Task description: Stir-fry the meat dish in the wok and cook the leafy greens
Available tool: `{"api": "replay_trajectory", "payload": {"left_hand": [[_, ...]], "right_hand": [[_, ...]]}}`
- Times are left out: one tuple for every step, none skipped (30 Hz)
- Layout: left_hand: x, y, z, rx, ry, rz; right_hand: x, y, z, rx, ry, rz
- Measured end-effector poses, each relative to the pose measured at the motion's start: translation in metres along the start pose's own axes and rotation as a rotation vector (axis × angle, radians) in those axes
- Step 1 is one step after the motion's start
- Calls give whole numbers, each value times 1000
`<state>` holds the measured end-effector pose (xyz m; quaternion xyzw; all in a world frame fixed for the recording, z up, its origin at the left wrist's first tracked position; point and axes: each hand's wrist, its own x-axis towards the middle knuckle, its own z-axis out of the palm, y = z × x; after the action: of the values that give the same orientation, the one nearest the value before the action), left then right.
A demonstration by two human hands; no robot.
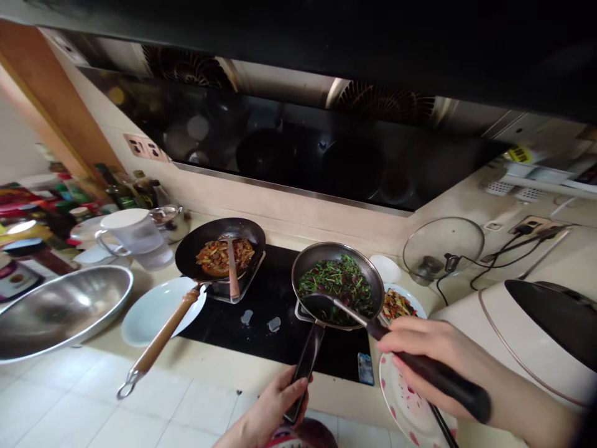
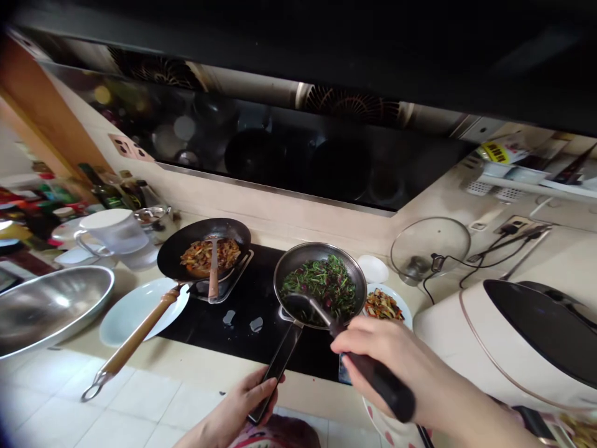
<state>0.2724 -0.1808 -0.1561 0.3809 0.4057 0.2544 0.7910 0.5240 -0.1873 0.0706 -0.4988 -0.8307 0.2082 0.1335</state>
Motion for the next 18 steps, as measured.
{"api": "replay_trajectory", "payload": {"left_hand": [[0, 0, 0, 1, -4, 3], [-1, 0, 0, -1, -10, 7], [-1, 0, 1, -6, -15, 10], [-2, -1, 1, -14, -16, 11], [-2, -1, 0, -21, -15, 11], [-1, -1, 0, -28, -14, 8], [-1, -2, -1, -34, -14, 6], [-1, -3, -1, -40, -15, 2], [0, -4, -2, -47, -15, -2], [1, -4, -3, -53, -15, -6], [1, -4, -4, -56, -14, -8], [2, -4, -4, -56, -12, -6], [2, -4, -5, -52, -10, -2], [2, -3, -5, -43, -6, 0], [1, -2, -5, -28, -4, -2], [1, -1, -6, -10, -2, -8], [0, 0, -6, 6, 0, -18], [0, 1, -5, 20, 2, -27]], "right_hand": [[8, 0, 2, -35, -2, -7], [15, 4, 4, -64, 7, -9], [21, 12, 6, -71, 43, -5], [23, 23, 7, -58, 102, 13], [21, 36, 7, -12, 179, 55], [16, 51, 6, 52, 271, 123], [8, 66, 6, 116, 381, 220], [0, 81, 8, 170, 465, 327], [-9, 94, 12, 219, 521, 417], [-15, 107, 19, 257, 606, 482], [-20, 117, 29, 316, 627, 524], [-23, 124, 42, 373, 677, 553], [-24, 128, 54, 419, 719, 566], [-25, 129, 65, 438, 740, 555], [-27, 126, 72, 418, 749, 524], [-30, 121, 75, 362, 741, 470], [-34, 113, 72, 280, 717, 399], [-40, 103, 65, 187, 672, 322]]}}
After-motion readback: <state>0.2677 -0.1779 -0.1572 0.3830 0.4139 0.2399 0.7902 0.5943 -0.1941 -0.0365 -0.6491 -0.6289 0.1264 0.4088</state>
